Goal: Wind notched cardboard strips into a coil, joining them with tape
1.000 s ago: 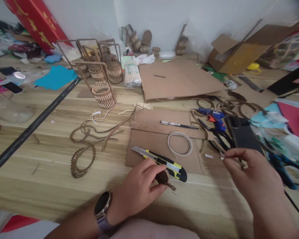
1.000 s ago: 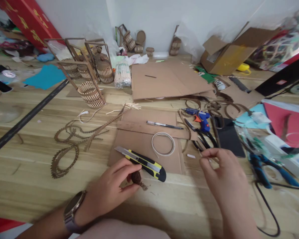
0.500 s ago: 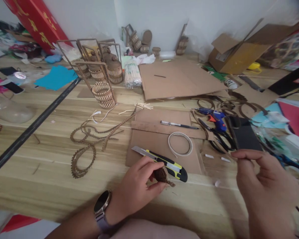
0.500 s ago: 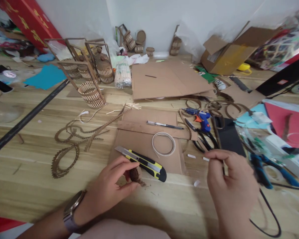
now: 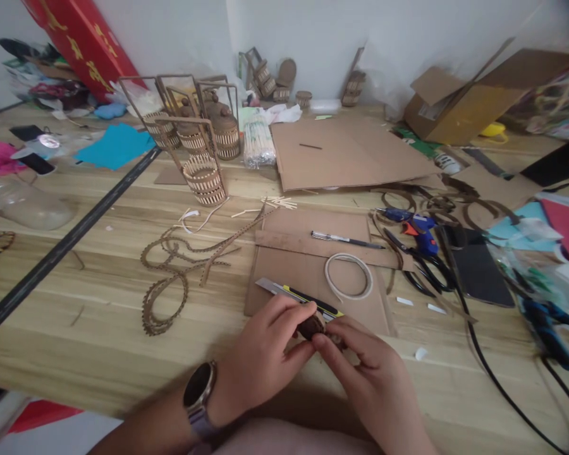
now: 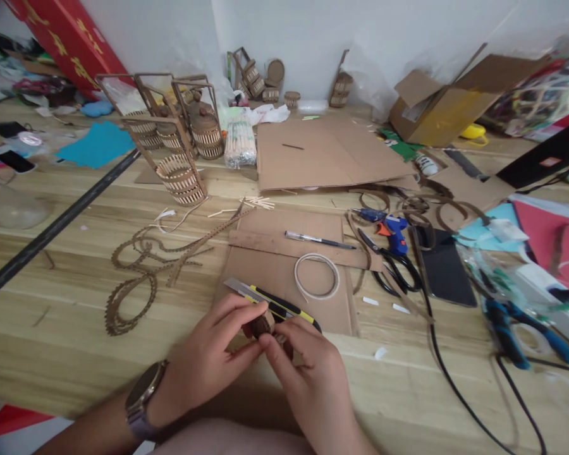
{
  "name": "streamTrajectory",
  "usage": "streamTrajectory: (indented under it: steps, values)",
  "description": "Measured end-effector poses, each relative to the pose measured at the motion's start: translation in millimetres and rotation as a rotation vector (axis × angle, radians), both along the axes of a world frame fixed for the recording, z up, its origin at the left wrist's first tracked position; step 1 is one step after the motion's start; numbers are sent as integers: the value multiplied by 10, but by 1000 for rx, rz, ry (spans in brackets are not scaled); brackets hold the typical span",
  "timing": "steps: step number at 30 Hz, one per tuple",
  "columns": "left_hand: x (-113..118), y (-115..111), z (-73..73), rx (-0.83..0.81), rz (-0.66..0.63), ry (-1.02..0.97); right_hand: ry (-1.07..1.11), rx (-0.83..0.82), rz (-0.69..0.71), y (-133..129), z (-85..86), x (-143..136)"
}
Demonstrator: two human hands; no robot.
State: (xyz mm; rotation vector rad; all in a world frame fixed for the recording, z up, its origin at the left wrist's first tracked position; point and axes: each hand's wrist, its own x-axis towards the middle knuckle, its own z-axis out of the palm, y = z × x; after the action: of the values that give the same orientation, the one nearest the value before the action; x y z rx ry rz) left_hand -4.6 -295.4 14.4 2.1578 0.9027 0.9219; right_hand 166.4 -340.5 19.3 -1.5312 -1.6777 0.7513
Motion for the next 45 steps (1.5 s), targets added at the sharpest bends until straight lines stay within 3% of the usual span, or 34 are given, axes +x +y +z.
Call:
streamTrajectory:
  steps: [4, 7, 10, 13, 15, 24, 28, 41, 45]
  values:
    - [-47, 95, 38, -384, -115, -182, -18, 43, 7, -7, -4, 49]
    - [-35, 127, 16, -656, -94, -377, -15, 85, 23, -8, -11, 51]
    - [8, 116, -9, -921, -94, -556, -18, 149, -48, -25, -26, 48]
    - [41, 100, -2, -1083, -91, -652, -27, 244, -145, -59, -34, 43]
    - [49, 101, 12, -1144, -65, -683, -43, 296, -125, -77, -17, 34]
    - [22, 161, -25, -1127, 21, -705, -85, 496, 174, -83, 129, 97]
    - [18, 166, -27, -1129, -7, -730, -119, 565, 244, -87, 152, 151]
    - [5, 155, -49, -1131, -127, -696, -87, 556, 122, 28, 163, 97]
    - [-31, 150, -36, -1059, -164, -609, 1, 425, 92, 70, 184, 110]
